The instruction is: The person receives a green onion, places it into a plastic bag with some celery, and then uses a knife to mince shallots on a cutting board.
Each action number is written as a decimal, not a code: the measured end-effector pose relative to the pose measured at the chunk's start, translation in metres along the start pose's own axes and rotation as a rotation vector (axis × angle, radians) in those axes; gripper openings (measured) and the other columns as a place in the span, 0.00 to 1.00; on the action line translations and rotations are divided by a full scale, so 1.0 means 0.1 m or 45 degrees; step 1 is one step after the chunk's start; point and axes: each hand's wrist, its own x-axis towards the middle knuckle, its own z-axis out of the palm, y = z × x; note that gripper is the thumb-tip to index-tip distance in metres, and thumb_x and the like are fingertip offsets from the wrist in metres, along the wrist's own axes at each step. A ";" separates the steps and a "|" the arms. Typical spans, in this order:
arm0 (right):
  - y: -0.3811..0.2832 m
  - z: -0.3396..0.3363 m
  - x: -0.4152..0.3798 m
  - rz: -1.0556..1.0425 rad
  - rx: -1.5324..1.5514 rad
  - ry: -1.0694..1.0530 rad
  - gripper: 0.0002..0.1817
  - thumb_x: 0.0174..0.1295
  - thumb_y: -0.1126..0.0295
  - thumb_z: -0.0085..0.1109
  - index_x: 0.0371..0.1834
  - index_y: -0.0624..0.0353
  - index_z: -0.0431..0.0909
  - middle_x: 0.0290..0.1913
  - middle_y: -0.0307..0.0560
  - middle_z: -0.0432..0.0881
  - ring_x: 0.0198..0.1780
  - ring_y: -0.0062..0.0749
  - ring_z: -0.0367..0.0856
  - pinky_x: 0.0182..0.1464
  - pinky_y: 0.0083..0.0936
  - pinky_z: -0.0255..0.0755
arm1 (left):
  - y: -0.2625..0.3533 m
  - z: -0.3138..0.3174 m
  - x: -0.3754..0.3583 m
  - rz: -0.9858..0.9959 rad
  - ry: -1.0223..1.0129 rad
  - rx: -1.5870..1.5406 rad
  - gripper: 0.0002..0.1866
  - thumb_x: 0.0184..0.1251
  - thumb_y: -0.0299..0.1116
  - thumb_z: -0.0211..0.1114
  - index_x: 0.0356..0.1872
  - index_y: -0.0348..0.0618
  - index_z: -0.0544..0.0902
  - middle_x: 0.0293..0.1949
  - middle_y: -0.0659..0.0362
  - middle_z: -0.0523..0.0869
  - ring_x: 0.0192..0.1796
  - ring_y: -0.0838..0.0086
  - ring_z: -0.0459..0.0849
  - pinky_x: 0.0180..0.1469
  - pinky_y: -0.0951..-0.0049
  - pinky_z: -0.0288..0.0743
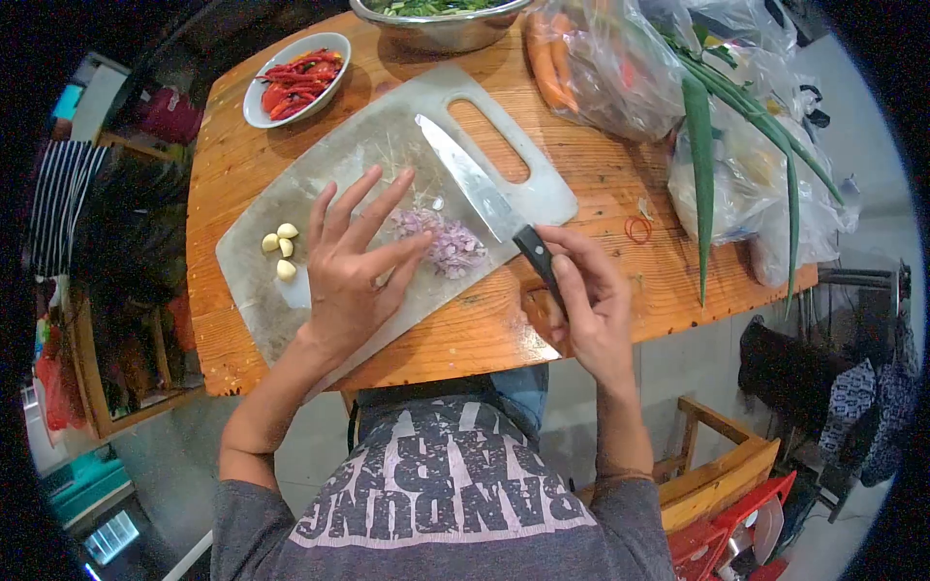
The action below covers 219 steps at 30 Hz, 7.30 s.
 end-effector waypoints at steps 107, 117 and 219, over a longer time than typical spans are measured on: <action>-0.35 -0.33 0.91 -0.818 -1.261 -0.587 0.16 0.61 0.71 0.68 0.52 0.50 0.90 0.41 0.39 0.82 0.49 0.33 0.78 0.63 0.37 0.57 | -0.34 -0.22 0.40 0.170 -0.045 0.009 0.08 0.67 0.28 0.69 0.46 0.47 0.88 0.38 0.60 0.88 0.46 0.66 0.85 0.67 0.56 0.69; -0.13 -0.19 1.46 -1.015 -1.376 -0.444 0.16 0.61 0.72 0.67 0.53 0.49 0.88 0.43 0.40 0.84 0.50 0.36 0.80 0.64 0.39 0.58 | -0.43 -0.36 0.27 -0.050 0.108 0.026 0.15 0.60 0.17 0.65 0.46 0.45 0.86 0.41 0.58 0.87 0.47 0.61 0.84 0.60 0.59 0.71; -0.33 -0.27 1.17 -0.680 -1.318 -0.827 0.14 0.64 0.70 0.64 0.53 0.53 0.87 0.44 0.43 0.81 0.52 0.41 0.75 0.60 0.38 0.64 | -0.35 -0.18 -0.66 -0.098 -0.026 -0.015 0.22 0.57 0.24 0.72 0.55 0.42 0.82 0.49 0.54 0.82 0.55 0.61 0.82 0.74 0.50 0.68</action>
